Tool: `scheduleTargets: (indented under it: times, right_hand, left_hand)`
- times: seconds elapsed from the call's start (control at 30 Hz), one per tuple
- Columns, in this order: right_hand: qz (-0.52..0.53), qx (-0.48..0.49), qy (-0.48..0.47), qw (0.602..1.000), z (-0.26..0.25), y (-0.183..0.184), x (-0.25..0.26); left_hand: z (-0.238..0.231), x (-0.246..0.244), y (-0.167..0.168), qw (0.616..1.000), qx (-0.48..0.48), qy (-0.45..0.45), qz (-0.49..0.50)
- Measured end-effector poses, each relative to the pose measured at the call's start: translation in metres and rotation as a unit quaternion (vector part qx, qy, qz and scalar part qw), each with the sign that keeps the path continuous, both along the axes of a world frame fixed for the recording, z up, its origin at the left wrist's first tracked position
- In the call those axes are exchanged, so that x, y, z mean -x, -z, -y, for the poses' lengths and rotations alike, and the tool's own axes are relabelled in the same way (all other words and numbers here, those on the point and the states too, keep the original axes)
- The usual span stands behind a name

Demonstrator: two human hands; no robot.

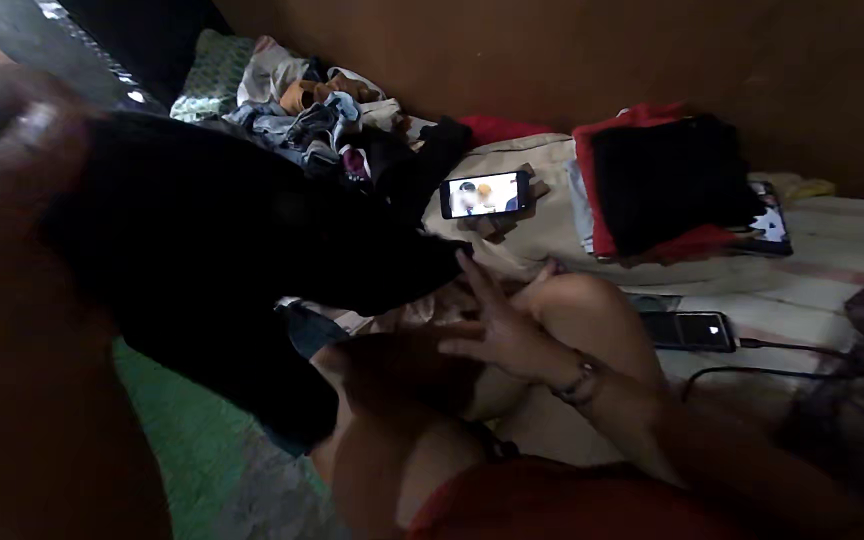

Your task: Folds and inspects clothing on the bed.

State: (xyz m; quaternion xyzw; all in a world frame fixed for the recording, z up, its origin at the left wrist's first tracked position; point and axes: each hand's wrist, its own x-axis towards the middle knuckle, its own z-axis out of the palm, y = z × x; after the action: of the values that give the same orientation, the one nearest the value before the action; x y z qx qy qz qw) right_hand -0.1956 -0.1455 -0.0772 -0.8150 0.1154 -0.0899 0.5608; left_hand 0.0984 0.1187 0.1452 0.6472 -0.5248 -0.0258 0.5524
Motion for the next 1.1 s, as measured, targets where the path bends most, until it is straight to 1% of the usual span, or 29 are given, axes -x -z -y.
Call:
scheduleTargets:
  times: [0.07,0.1,0.17,0.2,0.23,0.27,0.3,0.37,0.4,0.43,0.47,0.5,0.53,0.57,0.6,0.63,0.67,0.7,0.73,0.77,0.8,0.83,0.87,0.9,0.97,1.0,1.03,1.07,1.1]
  right_hand:
    - [0.018,-0.128,0.022,0.991,-0.005,-0.007,-0.023]
    - [0.023,-0.169,0.030,0.985,-0.001,-0.009,-0.030]
    - [0.040,-0.189,0.010,0.981,0.015,-0.010,-0.034]
    - [0.048,-0.149,-0.005,0.988,0.025,-0.013,-0.032]
    - [0.077,-0.077,-0.016,0.994,0.034,-0.017,-0.029]
    - [0.128,0.006,-0.022,0.992,0.043,-0.021,-0.024]
    - [0.190,0.085,-0.014,0.978,0.051,-0.026,-0.016]
    - [0.303,0.206,0.026,0.930,0.067,-0.045,0.007]
    - [0.333,0.249,0.037,0.909,0.072,-0.057,0.025]
    - [0.338,0.289,0.042,0.895,0.076,-0.068,0.047]
    - [0.309,0.325,0.037,0.893,0.079,-0.076,0.071]
    - [0.252,0.357,0.023,0.899,0.080,-0.082,0.097]
    - [0.174,0.383,-0.007,0.907,0.081,-0.084,0.120]
    - [0.083,0.406,-0.063,0.908,0.080,-0.081,0.140]
    - [-0.019,0.401,-0.132,0.906,0.078,-0.076,0.154]
    - [-0.150,0.384,-0.202,0.888,0.073,-0.071,0.164]
    - [-0.278,0.352,-0.263,0.855,0.068,-0.065,0.169]
    - [-0.346,0.323,-0.300,0.828,0.062,-0.060,0.169]
    - [-0.330,0.315,-0.309,0.834,0.057,-0.056,0.168]
    - [-0.256,0.328,-0.290,0.862,0.052,-0.051,0.166]
    - [-0.164,0.355,-0.250,0.886,0.045,-0.045,0.160]
    - [-0.100,0.378,-0.207,0.897,0.037,-0.039,0.149]
    - [-0.063,0.402,-0.177,0.896,0.029,-0.030,0.137]
    - [-0.055,0.425,-0.170,0.888,0.024,-0.020,0.126]
    - [-0.128,0.462,-0.202,0.854,0.017,-0.004,0.110]
    - [-0.157,0.479,-0.213,0.837,0.016,0.005,0.105]
    - [-0.154,0.500,-0.215,0.824,0.016,0.015,0.103]
    - [-0.131,0.520,-0.208,0.818,0.017,0.023,0.103]
    - [-0.101,0.531,-0.199,0.818,0.019,0.028,0.105]
  left_hand:
    - [0.007,0.036,-0.009,0.995,-0.029,0.092,-0.024]
    - [0.008,0.051,-0.010,0.992,-0.037,0.115,-0.033]
    - [0.000,0.075,-0.007,0.990,-0.045,0.128,-0.029]
    - [-0.005,0.088,-0.005,0.993,-0.056,0.100,-0.008]
    - [-0.013,0.094,-0.004,0.995,-0.062,0.079,0.015]
    - [-0.023,0.096,-0.001,0.995,-0.065,0.064,0.046]
    - [-0.037,0.096,0.003,0.993,-0.066,0.045,0.084]
    - [-0.058,0.106,0.006,0.988,-0.060,0.001,0.145]
    - [-0.066,0.117,0.007,0.985,-0.072,-0.025,0.154]
    - [-0.073,0.131,0.008,0.983,-0.099,-0.052,0.144]
    - [-0.077,0.145,0.010,0.983,-0.133,-0.060,0.109]
    - [-0.080,0.159,0.015,0.983,-0.168,-0.053,0.049]
    - [-0.086,0.166,0.028,0.978,-0.204,-0.037,-0.001]
    - [-0.092,0.169,0.048,0.970,-0.239,-0.033,-0.025]
    - [-0.097,0.173,0.074,0.956,-0.288,-0.049,-0.019]
    - [-0.095,0.182,0.099,0.935,-0.345,-0.081,0.015]
    - [-0.084,0.195,0.122,0.905,-0.408,-0.102,0.057]
    - [-0.067,0.210,0.140,0.881,-0.456,-0.098,0.073]
    - [-0.048,0.224,0.157,0.877,-0.471,-0.075,0.062]
    - [-0.028,0.240,0.172,0.885,-0.462,-0.041,0.043]
    - [-0.008,0.255,0.187,0.898,-0.440,-0.005,0.022]
    - [0.009,0.269,0.201,0.905,-0.424,0.024,0.017]
    - [0.023,0.280,0.214,0.905,-0.422,0.040,0.030]
    - [0.032,0.287,0.228,0.900,-0.431,0.038,0.054]
    - [0.039,0.291,0.252,0.870,-0.482,-0.009,0.104]
    - [0.037,0.290,0.263,0.849,-0.506,-0.041,0.147]
    - [0.034,0.288,0.271,0.830,-0.524,-0.068,0.180]
    - [0.029,0.286,0.275,0.819,-0.529,-0.090,0.201]
    - [0.024,0.284,0.276,0.817,-0.528,-0.103,0.208]
